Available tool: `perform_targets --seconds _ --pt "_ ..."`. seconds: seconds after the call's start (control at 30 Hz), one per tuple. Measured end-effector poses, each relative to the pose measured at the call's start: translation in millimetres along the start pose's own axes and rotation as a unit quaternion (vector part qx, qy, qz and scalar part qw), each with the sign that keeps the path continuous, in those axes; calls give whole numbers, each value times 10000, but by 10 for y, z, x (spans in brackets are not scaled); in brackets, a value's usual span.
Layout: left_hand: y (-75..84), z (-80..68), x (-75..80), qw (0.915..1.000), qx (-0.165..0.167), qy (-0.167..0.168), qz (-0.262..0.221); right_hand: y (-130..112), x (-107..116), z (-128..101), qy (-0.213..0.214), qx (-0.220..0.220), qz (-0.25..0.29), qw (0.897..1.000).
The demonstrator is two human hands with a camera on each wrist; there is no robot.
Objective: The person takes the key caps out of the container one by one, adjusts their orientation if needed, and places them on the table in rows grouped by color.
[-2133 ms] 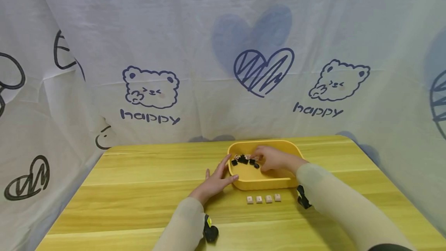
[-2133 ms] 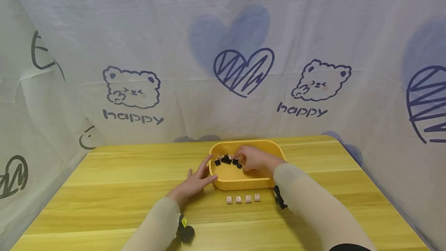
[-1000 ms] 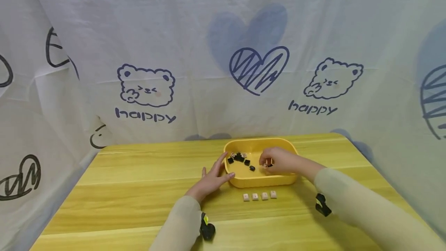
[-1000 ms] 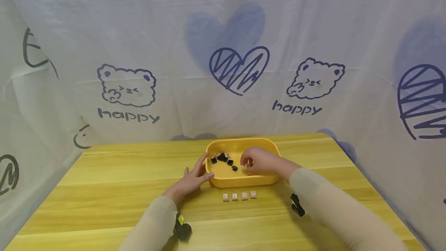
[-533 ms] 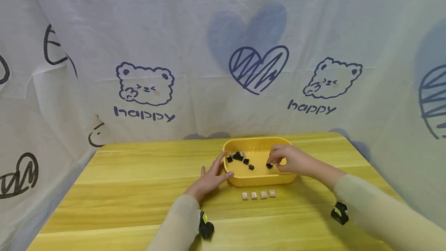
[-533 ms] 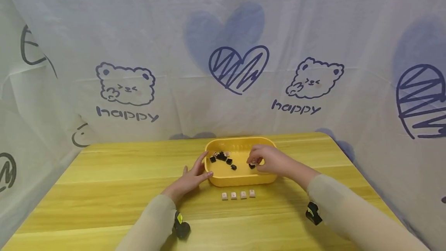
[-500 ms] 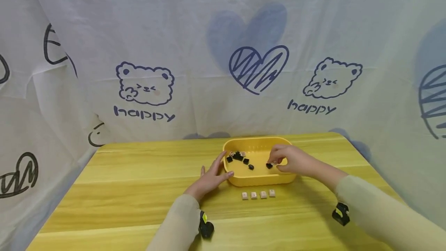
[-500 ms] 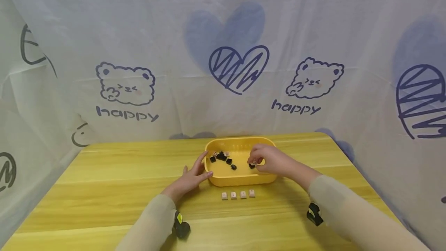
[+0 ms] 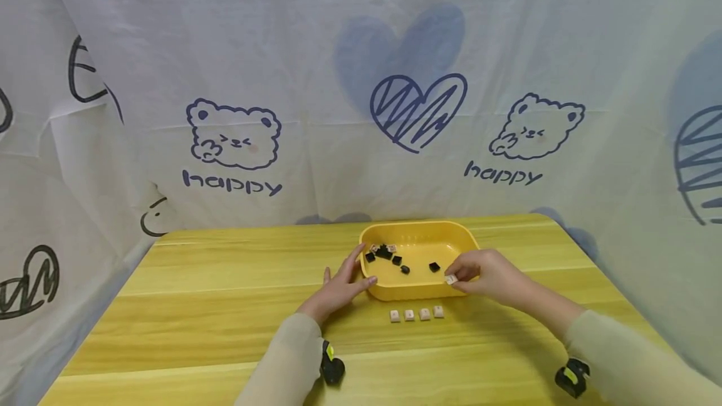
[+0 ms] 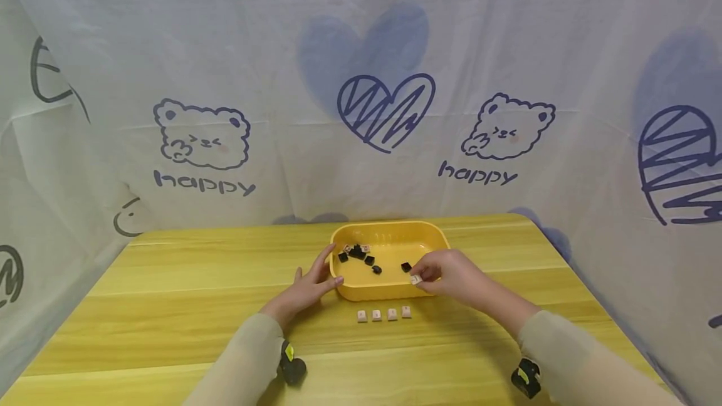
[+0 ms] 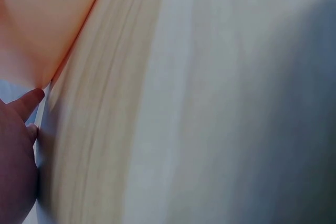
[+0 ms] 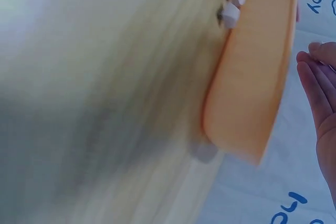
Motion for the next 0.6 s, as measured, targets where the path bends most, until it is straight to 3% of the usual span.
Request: perform_targets --seconds 0.13,0.33,0.6 --pt "-2 -2 0 10000 18 -8 23 40 -62 -102 -54 -208 107 9997" --pt "-20 10 -4 10000 21 -19 41 120 -180 -213 -106 -249 -283 9992" --pt "-28 14 -4 10000 1 -16 95 225 -367 -272 -111 -41 -455 9989"
Point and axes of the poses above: each hand's wrist, its own z-axis towards the middle knuckle, its own x-axis out of the back of the hand, y = z × x, the point moved 5 cm from there along z, towards the middle knuckle, and after that the axes turned 4 degrees about -x, right-handed, at the moved point
